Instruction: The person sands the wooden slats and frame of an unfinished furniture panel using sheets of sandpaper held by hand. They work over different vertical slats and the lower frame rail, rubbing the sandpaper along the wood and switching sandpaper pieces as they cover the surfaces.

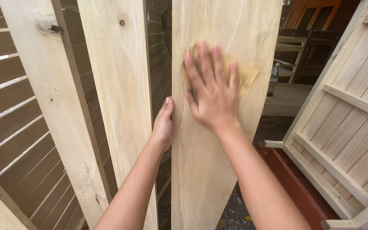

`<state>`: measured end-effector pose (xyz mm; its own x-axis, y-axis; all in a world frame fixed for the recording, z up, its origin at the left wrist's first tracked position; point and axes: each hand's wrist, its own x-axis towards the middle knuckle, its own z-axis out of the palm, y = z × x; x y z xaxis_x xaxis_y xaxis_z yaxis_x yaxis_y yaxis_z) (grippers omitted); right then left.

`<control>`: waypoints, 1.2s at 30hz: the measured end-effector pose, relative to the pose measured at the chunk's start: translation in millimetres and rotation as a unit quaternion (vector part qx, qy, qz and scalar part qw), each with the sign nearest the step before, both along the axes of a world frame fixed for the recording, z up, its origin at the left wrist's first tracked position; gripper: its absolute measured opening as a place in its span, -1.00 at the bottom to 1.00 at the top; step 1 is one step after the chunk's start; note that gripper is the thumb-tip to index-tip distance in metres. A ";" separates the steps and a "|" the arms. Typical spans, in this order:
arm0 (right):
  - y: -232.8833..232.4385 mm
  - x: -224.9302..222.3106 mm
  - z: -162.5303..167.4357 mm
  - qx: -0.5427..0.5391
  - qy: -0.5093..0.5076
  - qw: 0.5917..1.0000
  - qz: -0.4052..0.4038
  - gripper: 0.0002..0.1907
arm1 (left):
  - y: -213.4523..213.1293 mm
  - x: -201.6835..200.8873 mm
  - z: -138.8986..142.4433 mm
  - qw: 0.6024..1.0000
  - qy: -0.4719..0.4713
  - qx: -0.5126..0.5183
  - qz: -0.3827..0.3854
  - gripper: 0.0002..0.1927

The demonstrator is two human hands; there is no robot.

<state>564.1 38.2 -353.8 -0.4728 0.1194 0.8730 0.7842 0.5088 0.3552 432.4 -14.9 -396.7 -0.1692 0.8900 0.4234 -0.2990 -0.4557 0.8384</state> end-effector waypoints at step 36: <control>-8.5 39.1 90.1 -0.005 0.114 0.991 -0.065 -0.29 | -9.1 31.0 38.6 0.683 0.448 0.191 0.544 -0.38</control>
<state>603.2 29.7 -263.7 -0.2439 0.1751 0.9539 0.9031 0.3996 0.1575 463.4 -24.0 -358.1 -0.1631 0.2396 0.9571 0.9464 -0.2362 0.2204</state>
